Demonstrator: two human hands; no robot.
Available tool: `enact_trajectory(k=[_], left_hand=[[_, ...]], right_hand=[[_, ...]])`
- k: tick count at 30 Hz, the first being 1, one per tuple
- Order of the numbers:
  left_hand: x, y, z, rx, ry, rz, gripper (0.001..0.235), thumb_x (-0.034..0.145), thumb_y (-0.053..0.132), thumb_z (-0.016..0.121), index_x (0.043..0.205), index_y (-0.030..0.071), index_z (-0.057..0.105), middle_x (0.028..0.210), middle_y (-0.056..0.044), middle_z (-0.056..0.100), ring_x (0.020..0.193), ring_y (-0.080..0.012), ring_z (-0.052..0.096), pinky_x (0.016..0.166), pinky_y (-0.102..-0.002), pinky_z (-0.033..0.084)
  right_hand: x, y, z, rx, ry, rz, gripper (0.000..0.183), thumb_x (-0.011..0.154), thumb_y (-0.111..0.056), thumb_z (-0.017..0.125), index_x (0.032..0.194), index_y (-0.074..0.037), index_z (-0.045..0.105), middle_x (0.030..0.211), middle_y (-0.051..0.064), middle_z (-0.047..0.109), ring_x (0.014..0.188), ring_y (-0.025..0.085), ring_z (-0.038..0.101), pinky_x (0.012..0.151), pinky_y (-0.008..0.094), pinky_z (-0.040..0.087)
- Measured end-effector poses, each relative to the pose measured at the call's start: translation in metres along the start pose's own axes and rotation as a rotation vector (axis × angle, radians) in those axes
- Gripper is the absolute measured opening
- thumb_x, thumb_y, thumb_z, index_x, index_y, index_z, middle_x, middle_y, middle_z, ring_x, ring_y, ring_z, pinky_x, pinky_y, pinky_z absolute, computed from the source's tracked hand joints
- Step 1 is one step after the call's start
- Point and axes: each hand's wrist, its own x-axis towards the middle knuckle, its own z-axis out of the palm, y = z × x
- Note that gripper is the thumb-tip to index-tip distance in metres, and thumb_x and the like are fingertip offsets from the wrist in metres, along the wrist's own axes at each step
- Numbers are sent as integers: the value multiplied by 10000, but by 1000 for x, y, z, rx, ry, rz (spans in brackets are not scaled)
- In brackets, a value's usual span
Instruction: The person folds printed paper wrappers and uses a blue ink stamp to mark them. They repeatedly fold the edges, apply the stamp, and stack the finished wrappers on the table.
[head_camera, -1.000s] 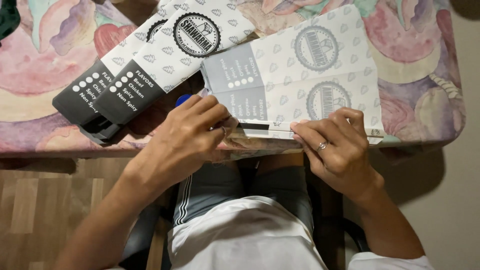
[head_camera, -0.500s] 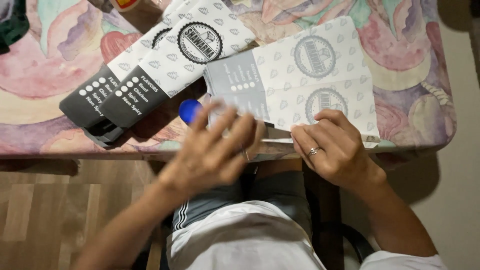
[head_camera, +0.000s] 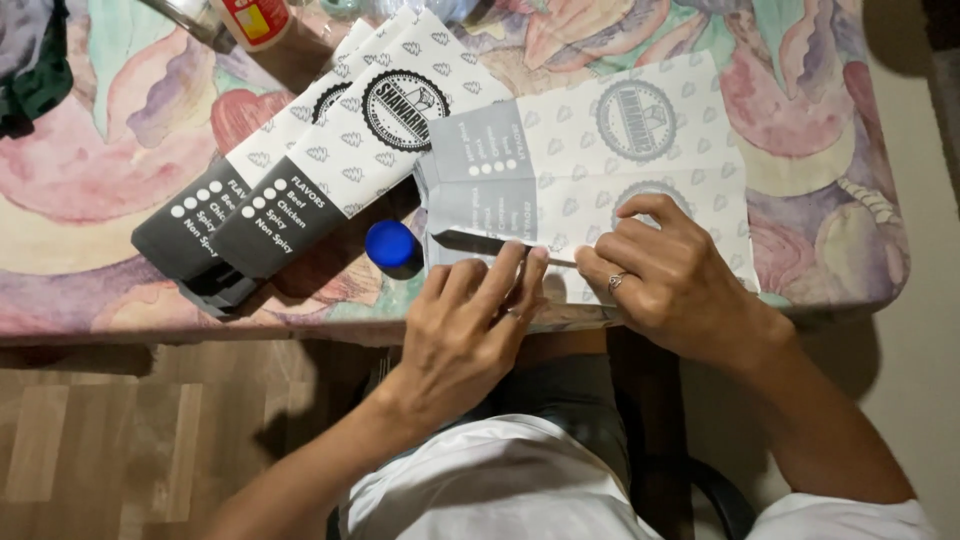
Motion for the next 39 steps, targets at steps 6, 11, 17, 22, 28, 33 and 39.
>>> enact_trajectory(k=[6,11,17,22,28,33,39], left_hand=[[-7,11,3,194,-263,-24,422,1117,361,477,1217,5,680,1211,-146,653,819,-262,555,682,-381,419],[-6,13,2,262,-260,-15,473,1131,375,390,1232,14,677,1203,-124,667,815,-239,570,690,-366,453],[-8,12,5,271,-230,-23,448,1127,361,416,1217,21,694,1196,-117,678,815,-230,582,685,-366,469],[-11,13,6,290,-239,-19,455,1129,360,426,1235,10,696,1218,-128,674,814,-228,590,689,-367,488],[-12,13,6,260,-228,-21,418,1129,330,456,1226,4,699,1223,-141,665,827,-235,590,697,-367,487],[-12,13,7,249,-208,-9,410,1123,347,472,1195,13,700,1156,-150,677,849,-265,607,697,-393,499],[-10,11,4,195,-166,-1,397,1123,297,434,1126,0,697,1061,-154,675,845,-277,627,729,-392,506]], right_hand=[[-4,43,-3,242,-324,196,150,961,-148,731,846,-91,652,731,52,614,669,215,556,804,468,495],[41,97,19,350,-314,681,102,1033,-110,674,1045,-13,703,1112,176,637,995,300,574,826,436,509],[47,148,58,327,-418,532,87,984,-134,778,1004,-50,770,1030,101,697,1031,282,605,886,447,461],[47,132,41,347,-374,548,64,953,-55,796,926,-31,743,948,97,698,947,248,599,824,410,460],[17,49,-2,-78,-1,112,93,962,80,761,1013,58,686,990,255,700,925,381,668,805,503,560],[8,-12,-4,69,46,43,104,993,89,571,965,157,644,1126,319,700,1109,512,703,956,577,592],[-9,-14,3,146,63,121,16,971,123,642,977,126,657,1135,299,720,1133,493,708,997,551,578]])
